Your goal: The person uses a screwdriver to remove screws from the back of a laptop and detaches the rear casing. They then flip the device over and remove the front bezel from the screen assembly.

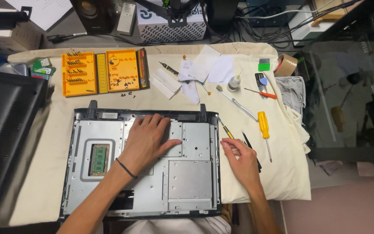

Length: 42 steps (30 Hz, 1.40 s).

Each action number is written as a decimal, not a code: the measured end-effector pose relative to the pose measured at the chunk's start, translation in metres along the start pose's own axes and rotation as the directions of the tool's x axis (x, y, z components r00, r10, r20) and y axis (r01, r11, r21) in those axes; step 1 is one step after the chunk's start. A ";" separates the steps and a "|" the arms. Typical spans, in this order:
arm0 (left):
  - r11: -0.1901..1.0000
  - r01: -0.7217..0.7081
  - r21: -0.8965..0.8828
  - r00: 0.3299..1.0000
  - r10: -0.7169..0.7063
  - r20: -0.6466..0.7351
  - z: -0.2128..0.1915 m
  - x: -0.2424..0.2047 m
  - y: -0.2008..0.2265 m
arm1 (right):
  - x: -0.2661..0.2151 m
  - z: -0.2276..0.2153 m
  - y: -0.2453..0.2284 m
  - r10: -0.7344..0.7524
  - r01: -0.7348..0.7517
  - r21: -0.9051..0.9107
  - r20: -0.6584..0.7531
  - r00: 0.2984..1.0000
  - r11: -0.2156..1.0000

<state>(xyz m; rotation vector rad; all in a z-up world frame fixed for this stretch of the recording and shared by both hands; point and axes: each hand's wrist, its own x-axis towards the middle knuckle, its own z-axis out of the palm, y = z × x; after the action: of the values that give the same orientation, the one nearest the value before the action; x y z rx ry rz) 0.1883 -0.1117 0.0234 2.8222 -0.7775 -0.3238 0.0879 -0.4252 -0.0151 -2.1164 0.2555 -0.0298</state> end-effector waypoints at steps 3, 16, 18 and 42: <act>0.998 0.015 -0.063 1.000 -0.014 0.012 -0.005 0.005 0.000 | 0.016 0.003 -0.007 -0.115 0.111 -0.090 -0.037 0.993 0.990; 0.852 0.436 -0.290 0.766 -0.521 -0.376 0.011 -0.025 -0.214 | 0.124 0.035 -0.100 -0.091 0.128 -0.611 0.092 0.992 0.781; 0.805 0.486 -0.341 0.675 -0.594 -0.439 0.007 -0.026 -0.232 | 0.124 0.037 -0.106 0.048 0.032 -0.649 0.106 0.993 0.761; 0.797 0.047 -0.602 0.706 -0.453 -0.544 -0.092 0.014 -0.111 | 0.130 0.033 -0.167 -0.143 0.119 -0.413 -0.028 0.989 0.903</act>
<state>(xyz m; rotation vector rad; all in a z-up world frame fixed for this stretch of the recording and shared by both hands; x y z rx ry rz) 0.2772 -0.0135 0.0824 2.2051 -0.0722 0.3841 0.2476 -0.3370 0.0979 -2.5541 0.1615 -0.1262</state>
